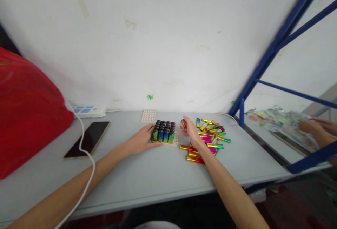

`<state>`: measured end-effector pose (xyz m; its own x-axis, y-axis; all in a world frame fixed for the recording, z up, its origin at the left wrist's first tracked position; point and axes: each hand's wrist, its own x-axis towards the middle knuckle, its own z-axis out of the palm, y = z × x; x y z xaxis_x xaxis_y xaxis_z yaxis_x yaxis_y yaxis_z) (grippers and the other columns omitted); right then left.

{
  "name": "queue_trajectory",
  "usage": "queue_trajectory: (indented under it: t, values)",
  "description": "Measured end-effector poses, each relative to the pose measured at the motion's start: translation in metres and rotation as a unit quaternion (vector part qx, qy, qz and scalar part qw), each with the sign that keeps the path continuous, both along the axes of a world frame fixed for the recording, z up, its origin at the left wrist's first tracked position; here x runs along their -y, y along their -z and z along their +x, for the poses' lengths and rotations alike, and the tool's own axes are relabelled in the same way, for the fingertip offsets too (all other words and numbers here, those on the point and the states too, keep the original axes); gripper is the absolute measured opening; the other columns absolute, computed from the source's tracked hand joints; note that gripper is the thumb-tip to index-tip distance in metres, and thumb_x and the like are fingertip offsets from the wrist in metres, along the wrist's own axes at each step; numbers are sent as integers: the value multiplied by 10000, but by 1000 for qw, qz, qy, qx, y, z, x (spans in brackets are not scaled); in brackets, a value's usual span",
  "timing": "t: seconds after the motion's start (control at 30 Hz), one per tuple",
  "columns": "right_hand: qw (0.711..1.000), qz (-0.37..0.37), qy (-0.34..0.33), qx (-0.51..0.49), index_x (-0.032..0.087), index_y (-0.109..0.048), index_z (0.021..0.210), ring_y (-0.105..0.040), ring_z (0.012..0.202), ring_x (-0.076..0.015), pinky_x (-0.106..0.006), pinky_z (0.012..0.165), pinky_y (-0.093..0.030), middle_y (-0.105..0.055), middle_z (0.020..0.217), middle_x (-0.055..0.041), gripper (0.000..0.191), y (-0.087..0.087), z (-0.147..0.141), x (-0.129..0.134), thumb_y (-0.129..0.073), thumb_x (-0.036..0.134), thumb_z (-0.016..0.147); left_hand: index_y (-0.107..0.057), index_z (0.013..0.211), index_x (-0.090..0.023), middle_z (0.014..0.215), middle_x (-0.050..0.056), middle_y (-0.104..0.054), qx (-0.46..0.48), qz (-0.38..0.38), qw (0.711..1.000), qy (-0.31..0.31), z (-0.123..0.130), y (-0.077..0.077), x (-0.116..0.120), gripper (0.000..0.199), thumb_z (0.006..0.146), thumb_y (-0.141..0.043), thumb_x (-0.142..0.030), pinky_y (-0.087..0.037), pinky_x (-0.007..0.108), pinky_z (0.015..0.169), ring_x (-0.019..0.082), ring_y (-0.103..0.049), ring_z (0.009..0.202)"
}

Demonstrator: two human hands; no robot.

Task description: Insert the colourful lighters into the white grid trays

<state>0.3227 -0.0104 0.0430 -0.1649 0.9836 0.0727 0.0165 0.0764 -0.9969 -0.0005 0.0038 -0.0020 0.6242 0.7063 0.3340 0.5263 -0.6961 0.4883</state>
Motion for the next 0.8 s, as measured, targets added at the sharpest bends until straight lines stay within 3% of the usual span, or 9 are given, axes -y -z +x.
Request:
queue_trajectory:
  t: [0.13, 0.3, 0.5, 0.67, 0.8]
  values:
    - [999, 17, 42, -28, 301, -619, 825, -269, 541, -142, -301, 536, -238, -321, 633, 99, 868, -2, -4, 1, -671, 1146, 1017, -798, 1746, -281, 1813, 188, -787, -2, 1, 1000, -1, -1, 0, -1, 899, 1106, -891, -905, -553, 620, 1533, 484, -713, 1714]
    - [993, 96, 67, 17, 281, -796, 1089, -551, 711, -211, -336, 667, -497, -583, 791, 36, 730, 1, 2, 1, -752, 1009, 1050, -796, 1747, -287, 1775, 182, -809, 1, -12, 1000, -6, 0, 1, -1, 912, 1092, -905, -912, -567, 615, 1519, 479, -740, 1680]
    - [974, 171, 52, 138, 284, -817, 1080, -770, 962, -273, -402, 953, -641, -832, 979, -29, 413, 4, 13, 2, -870, 692, 1113, -792, 1743, -267, 1775, 197, -804, -2, -13, 1000, -3, -1, 0, -1, 909, 1102, -899, -903, -557, 625, 1524, 479, -730, 1687]
    - [958, 190, 25, 213, 299, -782, 1091, -840, 939, -274, -421, 976, -681, -883, 973, -37, 227, 0, 24, 4, -897, 489, 1138, -796, 1748, -272, 1792, 195, -795, 3, -14, 1000, -1, 0, -1, 0, 908, 1101, -899, -902, -537, 631, 1540, 484, -715, 1708]
    - [956, 198, -10, 218, 313, -785, 1139, -892, 946, -293, -441, 931, -723, -926, 1043, -58, 255, -1, 34, 6, -919, 529, 1129, -797, 1749, -286, 1792, 186, -801, 5, -13, 1000, 2, -1, 0, -2, 900, 1098, -903, -898, -541, 629, 1538, 480, -717, 1708]
